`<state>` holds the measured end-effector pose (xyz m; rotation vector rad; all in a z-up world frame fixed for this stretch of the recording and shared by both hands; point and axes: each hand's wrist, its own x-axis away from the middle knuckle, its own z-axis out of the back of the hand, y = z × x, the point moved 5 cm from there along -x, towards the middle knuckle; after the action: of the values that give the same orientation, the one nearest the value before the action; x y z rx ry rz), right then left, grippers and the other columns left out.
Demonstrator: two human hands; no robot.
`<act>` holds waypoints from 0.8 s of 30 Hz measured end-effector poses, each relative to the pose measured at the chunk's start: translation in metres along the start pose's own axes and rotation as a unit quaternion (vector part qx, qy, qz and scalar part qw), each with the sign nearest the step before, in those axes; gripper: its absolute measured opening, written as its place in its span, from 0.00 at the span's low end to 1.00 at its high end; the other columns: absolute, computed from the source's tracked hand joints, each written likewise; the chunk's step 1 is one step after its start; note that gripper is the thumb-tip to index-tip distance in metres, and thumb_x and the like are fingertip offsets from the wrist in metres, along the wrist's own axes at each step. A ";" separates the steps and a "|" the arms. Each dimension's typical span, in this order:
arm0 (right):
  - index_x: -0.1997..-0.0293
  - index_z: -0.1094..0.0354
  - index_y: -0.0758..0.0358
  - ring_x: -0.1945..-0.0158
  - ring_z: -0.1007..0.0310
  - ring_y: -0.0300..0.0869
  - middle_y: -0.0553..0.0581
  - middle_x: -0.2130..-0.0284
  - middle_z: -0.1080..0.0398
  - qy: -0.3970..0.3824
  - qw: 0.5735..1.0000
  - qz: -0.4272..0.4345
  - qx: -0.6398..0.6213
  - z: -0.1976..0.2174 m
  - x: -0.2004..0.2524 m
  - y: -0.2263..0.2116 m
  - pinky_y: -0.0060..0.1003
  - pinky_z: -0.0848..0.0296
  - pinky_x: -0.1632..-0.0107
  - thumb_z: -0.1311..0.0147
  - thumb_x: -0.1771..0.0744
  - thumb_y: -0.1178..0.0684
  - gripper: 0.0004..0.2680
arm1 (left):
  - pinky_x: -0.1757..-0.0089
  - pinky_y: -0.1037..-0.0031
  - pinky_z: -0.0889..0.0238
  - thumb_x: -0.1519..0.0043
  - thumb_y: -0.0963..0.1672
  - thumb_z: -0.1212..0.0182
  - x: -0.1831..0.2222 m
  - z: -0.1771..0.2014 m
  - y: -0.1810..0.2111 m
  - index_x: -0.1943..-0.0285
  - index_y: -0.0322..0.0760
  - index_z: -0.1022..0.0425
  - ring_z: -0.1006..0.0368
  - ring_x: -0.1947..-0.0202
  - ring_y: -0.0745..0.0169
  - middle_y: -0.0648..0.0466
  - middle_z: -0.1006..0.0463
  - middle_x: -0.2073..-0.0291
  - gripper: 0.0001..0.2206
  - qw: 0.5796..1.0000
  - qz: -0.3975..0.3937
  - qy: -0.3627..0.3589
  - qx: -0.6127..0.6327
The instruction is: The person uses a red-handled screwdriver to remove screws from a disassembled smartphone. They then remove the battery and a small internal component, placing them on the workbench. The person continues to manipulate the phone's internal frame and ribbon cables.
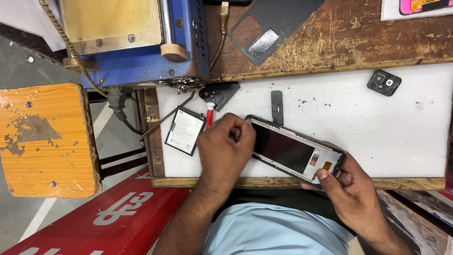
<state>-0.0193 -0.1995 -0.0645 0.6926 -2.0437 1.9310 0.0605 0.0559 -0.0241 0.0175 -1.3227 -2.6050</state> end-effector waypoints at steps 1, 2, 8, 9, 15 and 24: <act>0.37 0.46 0.80 0.51 0.19 0.48 0.72 0.53 0.25 0.001 1.000 0.003 0.000 0.000 0.000 0.001 0.44 0.17 0.53 0.58 0.30 0.59 0.15 | 0.77 0.77 0.31 0.38 0.40 0.36 0.004 -0.002 0.007 0.67 0.35 0.21 0.24 0.80 0.71 0.55 0.21 0.79 0.04 1.000 -0.024 0.011 -0.013; 0.37 0.47 0.80 0.51 0.20 0.47 0.72 0.53 0.25 0.003 1.000 0.004 0.001 0.001 0.001 0.002 0.44 0.17 0.53 0.58 0.31 0.59 0.16 | 0.74 0.76 0.29 0.37 0.40 0.36 0.011 -0.007 0.017 0.64 0.34 0.21 0.23 0.77 0.68 0.53 0.21 0.75 0.03 0.998 -0.065 0.019 -0.019; 0.35 0.46 0.80 0.56 0.20 0.48 0.74 0.55 0.24 0.000 1.000 -0.001 0.003 0.001 -0.001 0.000 0.45 0.13 0.53 0.57 0.30 0.59 0.16 | 0.71 0.73 0.24 0.35 0.40 0.37 0.025 -0.024 0.039 0.60 0.32 0.21 0.20 0.73 0.63 0.49 0.20 0.71 0.03 0.992 -0.122 -0.031 0.010; 0.35 0.47 0.80 0.54 0.20 0.48 0.73 0.54 0.24 -0.003 1.000 0.000 -0.003 0.001 -0.001 -0.001 0.45 0.14 0.53 0.58 0.30 0.59 0.16 | 0.71 0.74 0.24 0.36 0.40 0.38 0.017 -0.015 0.031 0.60 0.32 0.21 0.19 0.73 0.64 0.49 0.19 0.70 0.03 0.994 -0.110 -0.020 0.019; 0.37 0.45 0.76 0.53 0.23 0.41 0.66 0.53 0.26 0.003 0.999 0.030 0.012 0.006 0.006 0.014 0.38 0.16 0.55 0.56 0.30 0.60 0.15 | 0.76 0.73 0.28 0.36 0.40 0.39 0.027 -0.026 0.040 0.62 0.33 0.22 0.23 0.77 0.63 0.50 0.21 0.73 0.04 0.993 -0.116 -0.004 -0.017; 0.41 0.41 0.69 0.62 0.26 0.41 0.63 0.62 0.29 0.031 0.993 0.039 -0.106 0.030 0.014 0.034 0.37 0.24 0.63 0.51 0.30 0.64 0.11 | 0.64 0.68 0.28 0.34 0.40 0.38 0.067 -0.031 0.096 0.56 0.32 0.24 0.23 0.67 0.51 0.48 0.22 0.66 0.04 0.959 -0.229 -0.085 0.147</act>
<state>-0.0436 -0.2315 -0.0900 0.5047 -2.2257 1.7168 0.0167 -0.0368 0.0405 0.1706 -1.9634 -2.7893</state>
